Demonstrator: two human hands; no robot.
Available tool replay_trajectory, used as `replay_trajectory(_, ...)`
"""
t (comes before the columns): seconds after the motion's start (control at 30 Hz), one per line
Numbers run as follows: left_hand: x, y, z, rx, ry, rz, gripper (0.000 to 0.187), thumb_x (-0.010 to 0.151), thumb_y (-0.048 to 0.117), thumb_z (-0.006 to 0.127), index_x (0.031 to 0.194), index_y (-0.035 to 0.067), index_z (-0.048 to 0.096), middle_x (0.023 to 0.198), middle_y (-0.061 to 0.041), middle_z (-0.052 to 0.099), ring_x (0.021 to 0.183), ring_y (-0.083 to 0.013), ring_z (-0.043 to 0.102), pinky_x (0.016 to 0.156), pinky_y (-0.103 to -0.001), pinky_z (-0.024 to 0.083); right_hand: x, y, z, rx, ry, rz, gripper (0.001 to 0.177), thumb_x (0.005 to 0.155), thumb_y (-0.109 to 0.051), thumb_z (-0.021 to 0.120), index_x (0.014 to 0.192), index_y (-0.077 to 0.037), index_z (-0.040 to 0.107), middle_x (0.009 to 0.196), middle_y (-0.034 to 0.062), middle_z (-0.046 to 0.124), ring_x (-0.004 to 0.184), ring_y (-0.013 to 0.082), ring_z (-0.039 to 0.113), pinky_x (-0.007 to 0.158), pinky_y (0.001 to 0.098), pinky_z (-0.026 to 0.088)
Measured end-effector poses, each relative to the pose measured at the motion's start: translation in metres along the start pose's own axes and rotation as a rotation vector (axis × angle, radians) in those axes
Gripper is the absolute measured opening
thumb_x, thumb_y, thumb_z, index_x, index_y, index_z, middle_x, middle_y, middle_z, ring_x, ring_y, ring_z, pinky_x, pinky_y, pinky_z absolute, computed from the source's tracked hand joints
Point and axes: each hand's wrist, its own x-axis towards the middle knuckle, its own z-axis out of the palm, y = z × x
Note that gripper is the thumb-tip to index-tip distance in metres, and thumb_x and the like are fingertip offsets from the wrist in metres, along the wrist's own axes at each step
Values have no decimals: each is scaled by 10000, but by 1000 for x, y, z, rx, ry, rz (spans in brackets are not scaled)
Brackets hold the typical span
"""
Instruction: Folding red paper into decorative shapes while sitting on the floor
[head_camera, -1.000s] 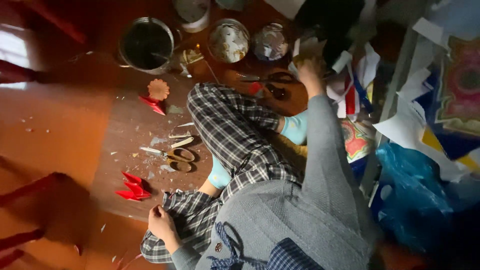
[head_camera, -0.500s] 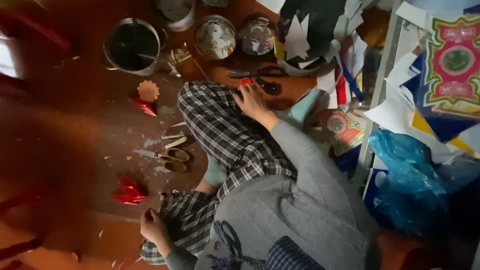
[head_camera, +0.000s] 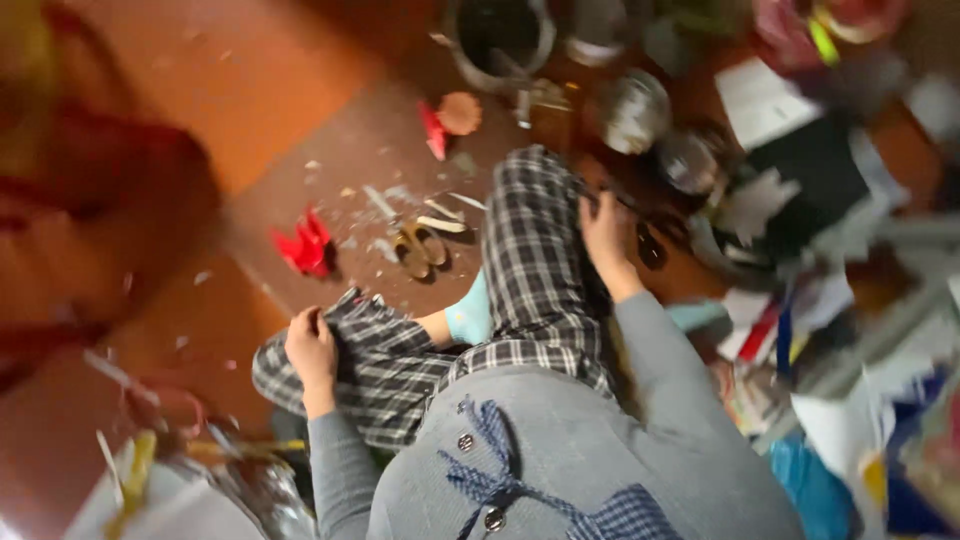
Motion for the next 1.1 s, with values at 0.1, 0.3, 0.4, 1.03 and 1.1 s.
replay_trajectory(0.1,-19,-14,-3,78,194,-63,136,879,-2,649,1001,52,674,977,-128,635,969,-329,634,878,-398,503,0,-41,-29,-56,-126,17,133,988,-275,569,1035,-151,555,714,61,676,713,323,685,558,434,488)
replay_trajectory(0.3,-27,-9,-7,138,330,-103,49,870,23,654,914,24,676,1038,-138,616,1000,-316,594,913,-394,467,55,-139,32,255,-112,-417,80,929,-61,616,920,-141,615,760,76,631,728,330,662,657,365,533)
replay_trajectory(0.4,-26,-16,9,195,400,-158,53,854,53,660,899,73,681,988,-92,616,963,-276,602,887,-358,471,119,-144,106,195,23,-620,317,843,-33,686,1145,-61,595,1030,207,576,1042,421,564,901,494,467)
replay_trajectory(1.03,-6,-9,11,312,460,-238,45,769,163,620,813,157,616,834,-32,575,786,-235,586,788,-349,493,87,-215,212,-15,-487,-245,258,891,-202,666,1057,-8,626,1076,300,647,1057,493,608,925,550,478)
replay_trajectory(1.1,-6,-9,10,332,436,-215,44,788,161,600,829,150,611,846,-38,567,803,-240,588,833,-340,487,41,-265,187,215,-448,-384,155,797,-184,738,841,-39,705,773,202,686,796,408,678,673,437,520)
